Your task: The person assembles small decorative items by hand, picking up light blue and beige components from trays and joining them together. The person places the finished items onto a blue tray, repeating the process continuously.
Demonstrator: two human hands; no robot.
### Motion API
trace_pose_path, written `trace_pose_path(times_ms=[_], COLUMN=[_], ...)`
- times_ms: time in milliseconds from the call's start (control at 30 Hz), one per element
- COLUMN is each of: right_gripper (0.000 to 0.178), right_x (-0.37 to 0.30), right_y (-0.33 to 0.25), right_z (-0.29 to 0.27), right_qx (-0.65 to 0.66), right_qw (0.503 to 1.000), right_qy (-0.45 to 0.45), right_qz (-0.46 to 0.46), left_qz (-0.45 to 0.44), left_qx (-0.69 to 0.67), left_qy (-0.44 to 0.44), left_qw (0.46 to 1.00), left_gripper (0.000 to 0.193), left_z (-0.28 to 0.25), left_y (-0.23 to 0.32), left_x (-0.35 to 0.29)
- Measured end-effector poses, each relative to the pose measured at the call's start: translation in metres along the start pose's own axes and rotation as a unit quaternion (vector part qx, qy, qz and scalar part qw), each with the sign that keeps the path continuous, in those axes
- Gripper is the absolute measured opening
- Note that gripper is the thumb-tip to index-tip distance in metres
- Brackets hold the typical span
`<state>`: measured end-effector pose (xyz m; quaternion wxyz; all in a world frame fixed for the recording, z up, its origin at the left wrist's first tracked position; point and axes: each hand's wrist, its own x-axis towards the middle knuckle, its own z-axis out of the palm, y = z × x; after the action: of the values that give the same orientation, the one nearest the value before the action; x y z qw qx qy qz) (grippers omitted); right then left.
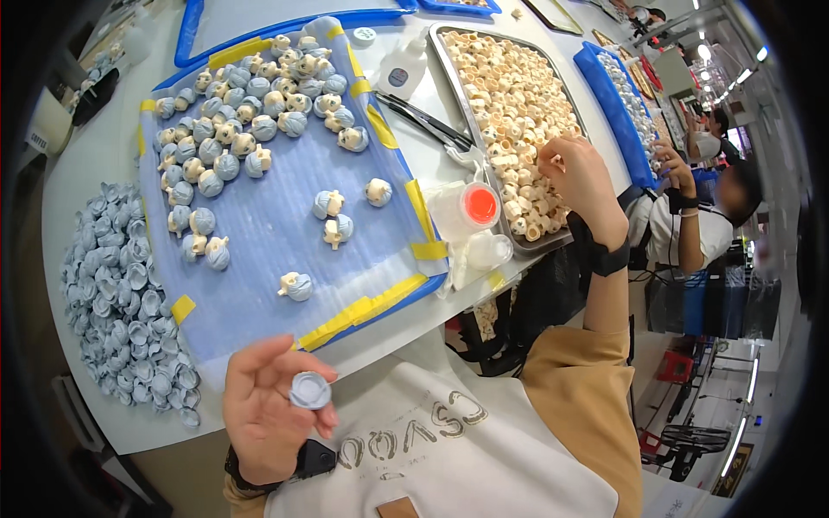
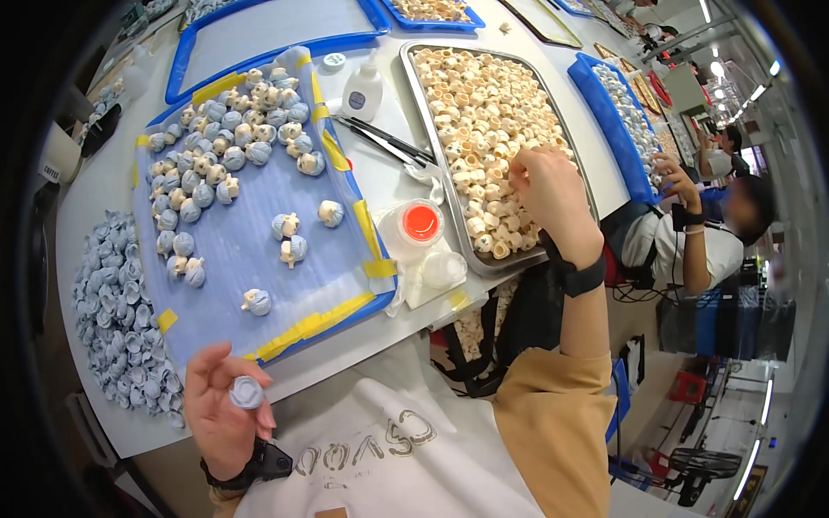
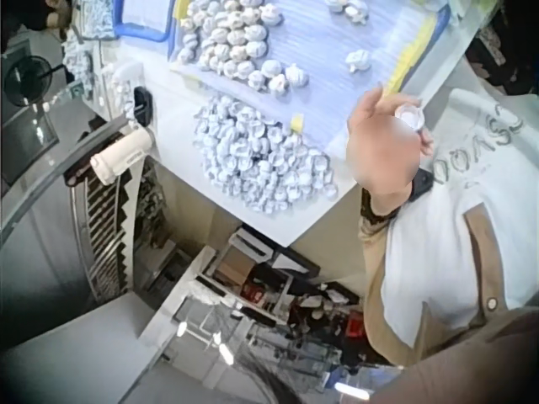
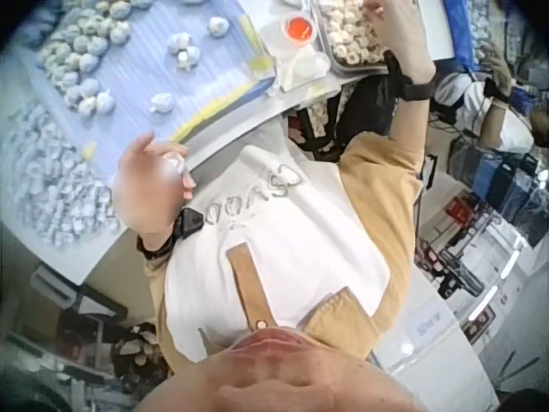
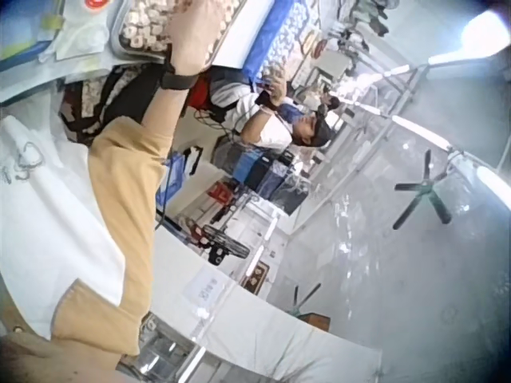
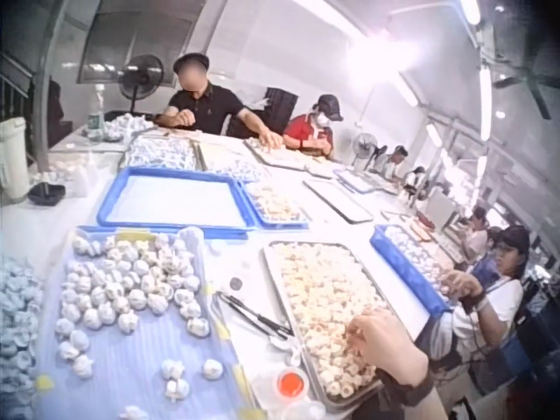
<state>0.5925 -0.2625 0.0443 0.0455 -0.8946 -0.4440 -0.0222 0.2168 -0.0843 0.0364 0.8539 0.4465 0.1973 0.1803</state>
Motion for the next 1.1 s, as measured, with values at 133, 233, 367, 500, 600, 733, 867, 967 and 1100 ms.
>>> trace_pose_path(times_ms=[133, 233, 367, 500, 600, 733, 867, 967, 1100], right_gripper=[0.010, 0.013, 0.017, 0.016, 0.015, 0.014, 0.013, 0.012, 0.018], right_x=[0.004, 0.003, 0.003, 0.001, -0.002, -0.009, -0.004, -0.001, -0.019], right_y=[0.004, 0.009, 0.004, 0.003, 0.005, -0.005, -0.011, -0.009, -0.018], right_z=[0.003, 0.003, 0.000, -0.002, -0.003, -0.008, -0.001, -0.001, -0.024], right_qx=[-0.007, -0.003, 0.016, 0.008, -0.006, 0.016, 0.004, -0.013, 0.064], right_qw=[1.000, 0.999, 0.999, 0.999, 0.999, 1.000, 1.000, 1.000, 0.990], right_qy=[-0.009, -0.012, -0.018, -0.029, -0.024, 0.002, -0.019, -0.005, 0.128], right_qz=[-0.026, -0.049, -0.033, -0.031, -0.026, -0.015, -0.003, -0.021, -0.005], left_qz=[-0.025, -0.023, -0.006, 0.007, 0.005, 0.026, 0.009, -0.013, -0.024], left_qx=[-0.011, 0.018, 0.010, 0.010, 0.006, 0.028, 0.009, -0.001, 0.024], left_qy=[-0.023, -0.053, -0.048, -0.043, -0.048, -0.040, -0.037, -0.037, -0.086], left_qw=[0.999, 0.998, 0.999, 0.999, 0.999, 0.998, 0.999, 0.999, 0.996], left_gripper=[0.051, 0.043, 0.037, 0.037, 0.037, 0.037, 0.038, 0.037, 0.032], left_z=[-0.001, -0.006, -0.003, -0.004, -0.004, -0.008, -0.004, -0.002, -0.004], left_y=[0.000, 0.000, -0.001, -0.002, -0.001, -0.002, -0.002, 0.000, 0.001], left_x=[0.000, 0.003, 0.003, 0.001, 0.001, -0.001, 0.001, -0.002, -0.001])
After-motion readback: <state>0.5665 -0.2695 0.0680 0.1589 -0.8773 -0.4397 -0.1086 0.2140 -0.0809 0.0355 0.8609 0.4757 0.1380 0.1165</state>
